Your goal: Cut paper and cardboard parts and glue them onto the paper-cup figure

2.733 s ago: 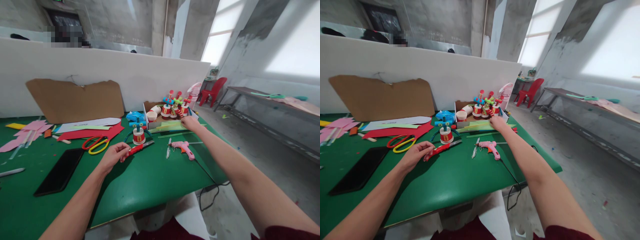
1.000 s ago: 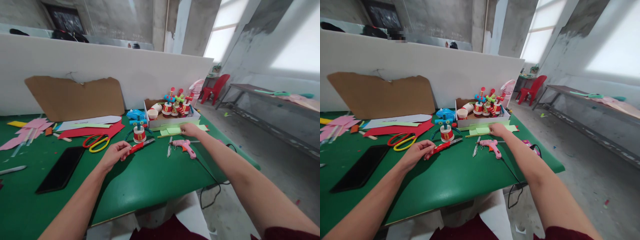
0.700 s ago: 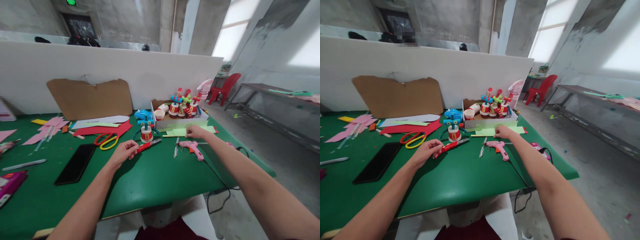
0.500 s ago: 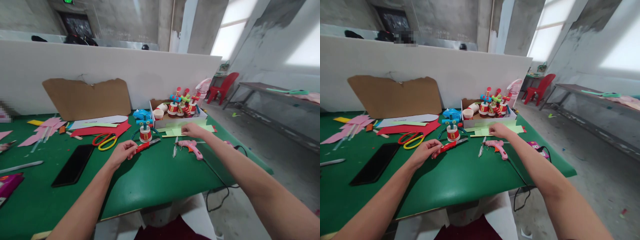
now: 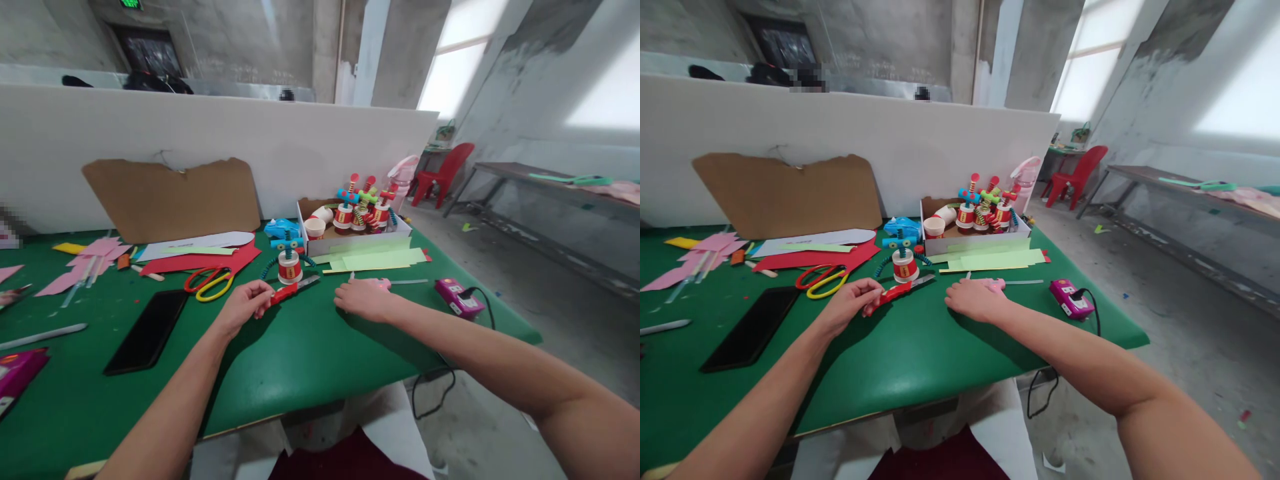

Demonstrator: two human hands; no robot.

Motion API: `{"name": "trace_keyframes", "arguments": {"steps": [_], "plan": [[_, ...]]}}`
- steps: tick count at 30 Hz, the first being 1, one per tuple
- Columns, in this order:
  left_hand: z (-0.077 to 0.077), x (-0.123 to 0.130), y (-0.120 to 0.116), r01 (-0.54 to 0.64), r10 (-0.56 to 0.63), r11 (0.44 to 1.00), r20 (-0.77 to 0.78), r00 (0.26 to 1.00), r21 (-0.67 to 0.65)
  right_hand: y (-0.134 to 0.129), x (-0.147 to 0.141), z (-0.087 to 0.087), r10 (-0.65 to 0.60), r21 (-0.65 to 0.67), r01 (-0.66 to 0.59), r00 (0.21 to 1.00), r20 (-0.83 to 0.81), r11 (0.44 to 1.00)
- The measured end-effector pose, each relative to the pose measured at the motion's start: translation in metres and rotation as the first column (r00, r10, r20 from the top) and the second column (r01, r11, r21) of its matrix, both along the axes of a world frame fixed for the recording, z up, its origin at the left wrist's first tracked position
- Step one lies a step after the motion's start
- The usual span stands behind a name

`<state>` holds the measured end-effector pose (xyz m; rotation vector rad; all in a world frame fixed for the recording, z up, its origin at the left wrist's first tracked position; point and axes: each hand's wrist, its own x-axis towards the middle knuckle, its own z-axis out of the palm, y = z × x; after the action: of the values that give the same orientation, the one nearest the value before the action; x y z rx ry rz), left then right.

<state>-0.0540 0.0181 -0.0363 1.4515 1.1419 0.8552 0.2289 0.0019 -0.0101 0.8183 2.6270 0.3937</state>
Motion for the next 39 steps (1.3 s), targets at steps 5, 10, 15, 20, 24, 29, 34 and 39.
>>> {"name": "trace_keyframes", "arguments": {"steps": [5, 10, 15, 20, 24, 29, 34, 39], "plan": [[-0.001, 0.001, 0.000, -0.001, 0.001, 1.000, 0.005, 1.000, 0.004, -0.011, 0.010, -0.007, 0.026, 0.052, -0.025, 1.000, -0.018, 0.998], [-0.001, 0.001, -0.001, -0.002, 0.002, 1.000, 0.007, 1.000, 0.005, -0.025, 0.010, -0.009, 0.201, 0.042, -0.197, 0.965, -0.166, 0.980], [-0.001, 0.001, -0.001, -0.004, 0.004, 1.000, 0.001, 1.000, 0.003, -0.032, 0.000, -0.008, 0.251, 0.019, -0.252, 0.944, -0.213, 0.967], [0.000, 0.001, -0.001, -0.008, 0.008, 1.000, -0.003, 1.000, 0.006, -0.021, 0.002, -0.012, 0.054, -0.033, -0.064, 0.967, -0.250, 0.997], [0.000, 0.001, -0.001, -0.007, 0.007, 1.000, 0.005, 1.000, -0.001, -0.029, 0.006, -0.016, -0.116, -0.088, 0.089, 0.922, -0.370, 0.992], [-0.002, 0.001, 0.001, -0.016, 0.015, 1.000, 0.013, 1.000, 0.009, -0.039, 0.001, -0.012, -0.477, -0.129, 0.482, 0.724, -0.499, 0.867], [-0.003, 0.002, 0.001, -0.057, 0.056, 0.998, 0.015, 0.998, 0.038, -0.022, -0.025, -0.002, -0.729, -0.205, 0.714, 0.579, -0.365, 0.669], [-0.003, -0.001, 0.000, -0.152, 0.149, 0.977, 0.026, 0.988, 0.152, -0.019, -0.035, -0.007, -0.775, -0.217, 0.758, 0.529, -0.346, 0.615]]}}
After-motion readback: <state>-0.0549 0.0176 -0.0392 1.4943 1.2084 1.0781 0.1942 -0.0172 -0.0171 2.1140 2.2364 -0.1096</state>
